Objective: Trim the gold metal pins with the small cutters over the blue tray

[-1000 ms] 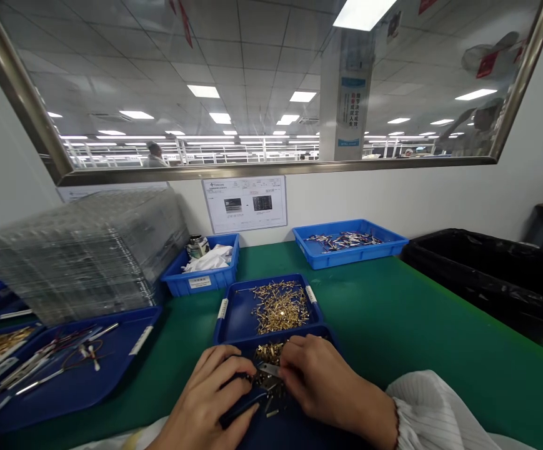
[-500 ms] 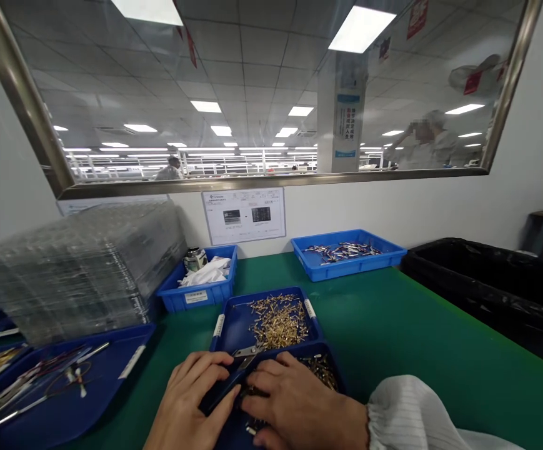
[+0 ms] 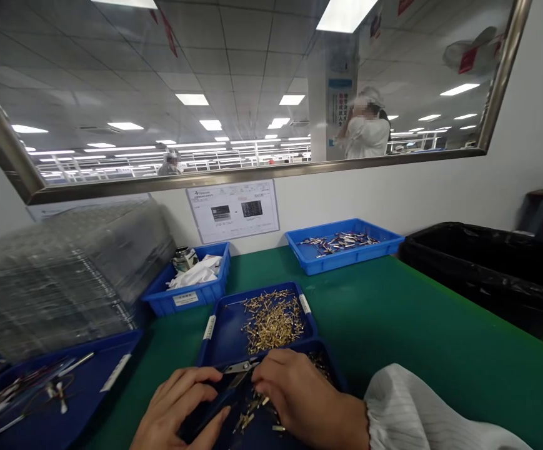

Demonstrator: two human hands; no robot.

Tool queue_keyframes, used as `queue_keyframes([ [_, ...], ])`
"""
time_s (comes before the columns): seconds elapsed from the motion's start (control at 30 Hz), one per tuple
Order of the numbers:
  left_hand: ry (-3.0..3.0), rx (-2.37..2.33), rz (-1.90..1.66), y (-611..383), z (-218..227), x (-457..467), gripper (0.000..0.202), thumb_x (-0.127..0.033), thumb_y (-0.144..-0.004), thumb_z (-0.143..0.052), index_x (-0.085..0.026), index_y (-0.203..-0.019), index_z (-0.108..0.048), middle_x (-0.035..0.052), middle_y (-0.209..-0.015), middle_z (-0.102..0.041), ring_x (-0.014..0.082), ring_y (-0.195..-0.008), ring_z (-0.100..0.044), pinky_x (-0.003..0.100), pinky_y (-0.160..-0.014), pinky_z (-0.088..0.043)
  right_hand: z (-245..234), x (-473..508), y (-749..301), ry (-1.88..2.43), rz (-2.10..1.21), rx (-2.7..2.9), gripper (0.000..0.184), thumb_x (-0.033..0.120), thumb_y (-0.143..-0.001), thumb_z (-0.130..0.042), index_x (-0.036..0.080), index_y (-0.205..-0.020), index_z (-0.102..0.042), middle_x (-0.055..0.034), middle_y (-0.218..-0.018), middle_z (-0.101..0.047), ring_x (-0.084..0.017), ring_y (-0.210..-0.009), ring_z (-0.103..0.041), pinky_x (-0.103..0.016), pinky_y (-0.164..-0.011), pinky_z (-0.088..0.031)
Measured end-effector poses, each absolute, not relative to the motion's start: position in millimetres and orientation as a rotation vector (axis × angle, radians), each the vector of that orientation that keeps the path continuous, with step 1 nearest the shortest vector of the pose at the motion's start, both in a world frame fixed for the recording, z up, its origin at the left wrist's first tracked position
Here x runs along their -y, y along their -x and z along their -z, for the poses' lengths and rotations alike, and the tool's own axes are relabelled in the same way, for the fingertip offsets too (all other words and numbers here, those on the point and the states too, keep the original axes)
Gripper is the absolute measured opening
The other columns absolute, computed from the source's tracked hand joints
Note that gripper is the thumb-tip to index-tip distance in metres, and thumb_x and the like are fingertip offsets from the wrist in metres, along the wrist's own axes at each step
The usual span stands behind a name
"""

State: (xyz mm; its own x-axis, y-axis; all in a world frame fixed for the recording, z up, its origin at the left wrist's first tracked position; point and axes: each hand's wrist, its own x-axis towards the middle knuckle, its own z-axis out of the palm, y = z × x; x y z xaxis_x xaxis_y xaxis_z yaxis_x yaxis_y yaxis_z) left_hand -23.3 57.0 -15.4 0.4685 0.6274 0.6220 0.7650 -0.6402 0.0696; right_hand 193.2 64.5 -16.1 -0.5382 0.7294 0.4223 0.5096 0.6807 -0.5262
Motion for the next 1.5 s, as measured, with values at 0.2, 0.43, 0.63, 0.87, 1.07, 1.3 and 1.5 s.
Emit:
queue_keyframes([
  [0.2,2.576,1.190,0.916,18,11,-51,0.006,-0.017,-0.073,-0.061,-0.019,-0.073,-0.056,0.0055,-0.091,-0.064,0.0242,-0.088,-0.056,0.039,-0.073,-0.049,18,-67,-193,0.916,-0.565,2.017,0.017,0.007,-0.086,-0.042,0.018,-0.090,-0.055,-0.0018,-0.082,-0.059,-0.012,-0.073,-0.055,-0.020,-0.066,-0.042],
  [0.43,2.665,1.248,0.917,16,11,-48,0.006,-0.013,-0.073,-0.058,-0.019,-0.074,-0.057,0.0050,-0.094,-0.063,0.0252,-0.093,-0.053,0.044,-0.080,-0.045,18,-68,-193,0.927,-0.552,2.045,0.016,0.009,-0.087,-0.044,0.020,-0.088,-0.056,-0.0011,-0.078,-0.057,-0.013,-0.071,-0.054,-0.022,-0.063,-0.041],
  [0.63,2.687,1.243,0.969,16,12,-49,0.007,-0.012,-0.074,-0.058,-0.019,-0.074,-0.058,0.0038,-0.094,-0.063,0.0249,-0.094,-0.053,0.044,-0.081,-0.044,21,-65,-193,0.994,-0.502,2.098,0.025,0.003,-0.086,-0.037,0.019,-0.088,-0.056,-0.0040,-0.086,-0.051,-0.014,-0.074,-0.051,-0.025,-0.065,-0.042],
  [0.87,2.701,1.229,1.000,15,9,-47,0.006,-0.014,-0.076,-0.058,-0.020,-0.075,-0.059,0.0024,-0.094,-0.063,0.0249,-0.095,-0.052,0.045,-0.084,-0.042,18,-65,-193,1.009,-0.517,2.201,0.027,0.002,-0.086,-0.034,0.019,-0.094,-0.054,-0.0041,-0.089,-0.052,-0.015,-0.077,-0.052,-0.027,-0.070,-0.044],
  [1.07,2.685,1.114,0.971,13,9,-44,0.007,-0.013,-0.078,-0.056,-0.018,-0.075,-0.059,0.0031,-0.093,-0.064,0.0259,-0.094,-0.050,0.047,-0.084,-0.039,19,-62,-193,1.034,-0.456,2.294,0.034,0.001,-0.085,-0.036,0.022,-0.108,-0.049,-0.0047,-0.095,-0.055,-0.018,-0.087,-0.052,-0.032,-0.076,-0.044],
  [1.3,2.670,1.148,1.008,11,9,-45,0.006,-0.014,-0.078,-0.056,-0.018,-0.077,-0.059,0.0032,-0.086,-0.063,0.0221,-0.080,-0.050,0.040,-0.070,-0.042,22,-64,-191,1.103,-0.515,2.147,0.017,0.010,-0.087,-0.039,0.019,-0.084,-0.054,-0.0024,-0.081,-0.053,-0.014,-0.071,-0.052,-0.026,-0.064,-0.042],
  [1.5,2.687,1.061,1.066,11,8,-45,0.007,-0.011,-0.076,-0.059,-0.018,-0.077,-0.060,0.0030,-0.088,-0.064,0.0222,-0.084,-0.050,0.039,-0.075,-0.042,15,-62,-191,1.097,-0.535,2.083,0.015,0.004,-0.076,-0.046,0.017,-0.069,-0.051,0.0009,-0.068,-0.050,-0.011,-0.061,-0.047,-0.022,-0.053,-0.034],
])
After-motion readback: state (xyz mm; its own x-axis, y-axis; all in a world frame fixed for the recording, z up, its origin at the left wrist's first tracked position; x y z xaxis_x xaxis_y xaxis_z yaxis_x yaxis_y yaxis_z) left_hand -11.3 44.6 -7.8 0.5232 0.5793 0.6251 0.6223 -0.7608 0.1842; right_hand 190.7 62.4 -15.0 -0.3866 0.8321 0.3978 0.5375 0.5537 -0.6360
